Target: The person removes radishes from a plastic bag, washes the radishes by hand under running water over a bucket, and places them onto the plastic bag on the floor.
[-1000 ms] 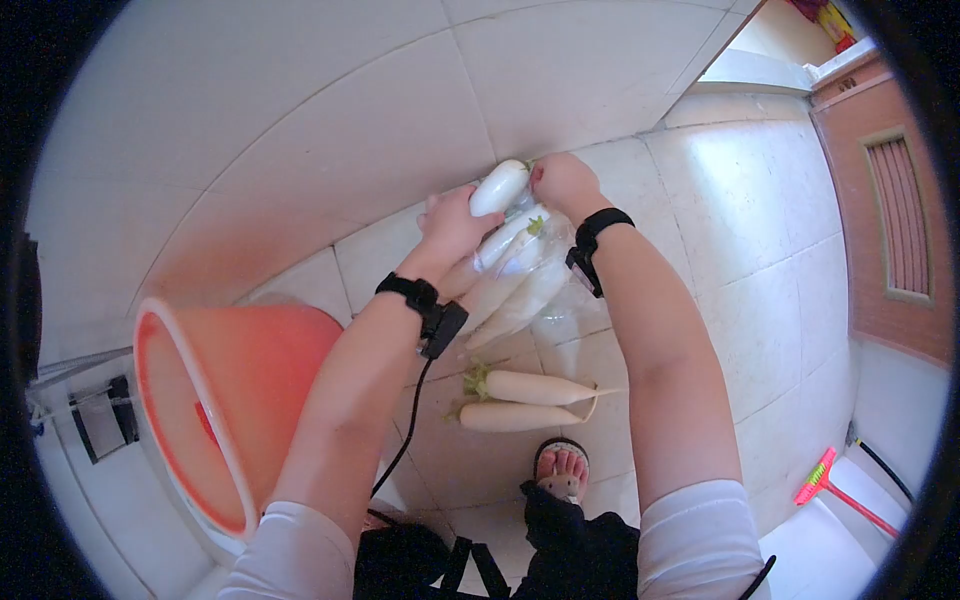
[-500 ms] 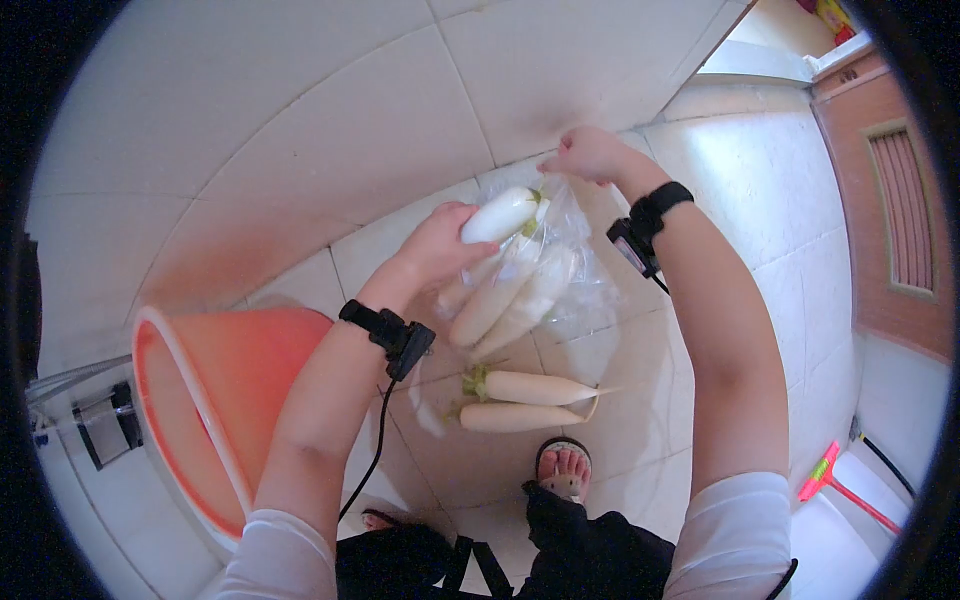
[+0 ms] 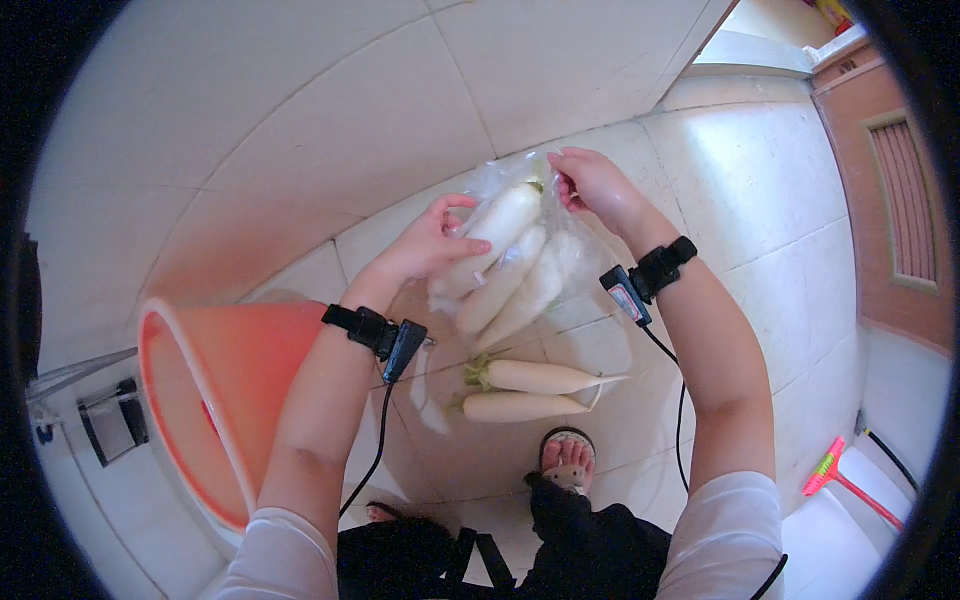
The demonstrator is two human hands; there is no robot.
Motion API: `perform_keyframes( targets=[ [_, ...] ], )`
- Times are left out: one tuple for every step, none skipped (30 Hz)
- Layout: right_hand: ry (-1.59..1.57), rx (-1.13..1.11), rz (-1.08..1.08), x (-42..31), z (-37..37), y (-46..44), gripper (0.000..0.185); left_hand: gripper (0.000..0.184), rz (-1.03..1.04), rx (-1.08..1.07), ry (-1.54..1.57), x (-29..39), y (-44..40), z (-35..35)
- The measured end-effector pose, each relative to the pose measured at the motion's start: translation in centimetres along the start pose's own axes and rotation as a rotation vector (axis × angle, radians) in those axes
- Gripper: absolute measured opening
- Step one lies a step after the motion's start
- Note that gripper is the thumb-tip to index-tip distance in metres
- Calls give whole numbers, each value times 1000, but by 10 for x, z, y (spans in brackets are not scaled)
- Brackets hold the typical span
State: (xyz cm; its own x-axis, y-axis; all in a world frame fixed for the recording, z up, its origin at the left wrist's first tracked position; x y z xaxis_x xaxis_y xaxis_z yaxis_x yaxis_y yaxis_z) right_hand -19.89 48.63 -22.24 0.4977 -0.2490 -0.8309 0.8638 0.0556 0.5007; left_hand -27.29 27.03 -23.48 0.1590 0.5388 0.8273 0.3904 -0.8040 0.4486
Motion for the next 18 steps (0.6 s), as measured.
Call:
perform_keyframes(
  targets=[
    [-1, -1, -2, 0, 4, 5, 29, 66, -76, -39, 226, -8, 4, 5],
    [35, -30, -50, -5, 9, 10, 29, 62, -154, -76, 452, -15, 10, 11],
    [70, -59, -98, -9, 14, 14, 30, 62, -158, -73, 450, -13, 15, 13],
    [73, -63, -101, -8, 13, 15, 30, 50, -166, -24, 379, -9, 18, 12],
    [167, -35, -116, -7, 9, 19, 31, 38, -173, 21, 309, -6, 22, 10],
    [258, -5, -128, -5, 6, 24, 31, 38, -173, 19, 310, -1, 28, 10],
    [259, -3, -127, -6, 6, 32, 31, 31, -116, 146, 217, 11, 37, -2],
    [524, 58, -207, -20, 7, 45, 32, 25, -56, 274, 125, 26, 47, -13],
    [788, 120, -282, -34, 13, 61, 32, 25, -56, 271, 128, 36, 56, -10],
    [789, 122, -278, -38, 14, 72, 32, 22, 63, 385, 154, 54, 71, -13],
    [881, 179, -239, -45, 14, 84, 31, 20, 185, 500, 180, 69, 83, -18],
    [974, 235, -198, -50, 14, 96, 29, 20, 188, 498, 186, 75, 83, -18],
    [979, 238, -194, -53, 18, 105, 29, 18, 207, 554, 60, 84, 86, -20],
    [1136, 267, -226, -61, 28, 114, 27, 16, 225, 609, -68, 95, 89, -23],
    [1292, 293, -259, -68, 38, 121, 24, 16, 226, 610, -66, 100, 90, -23],
    [1295, 296, -260, -73, 42, 125, 24, 16, 297, 615, -148, 114, 92, -23],
    [1342, 311, -196, -74, 45, 130, 20, 15, 366, 610, -229, 124, 93, -20],
    [1386, 324, -127, -71, 45, 134, 16, 15, 364, 600, -225, 123, 91, -19]
  ],
)
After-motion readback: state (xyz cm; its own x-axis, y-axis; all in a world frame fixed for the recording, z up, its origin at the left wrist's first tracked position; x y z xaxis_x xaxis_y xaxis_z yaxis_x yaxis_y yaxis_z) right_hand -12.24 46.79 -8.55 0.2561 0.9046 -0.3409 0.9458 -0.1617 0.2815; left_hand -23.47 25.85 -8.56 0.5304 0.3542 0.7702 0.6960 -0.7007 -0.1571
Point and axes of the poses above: each hand's wrist, its own y-axis away from the middle knuckle, its own z-axis out of the palm, x = y × z, the point moved 8 cm from there along -y, towards the middle knuckle, and after that the axes turned 15 degrees about -x, right-handed, at the moved point
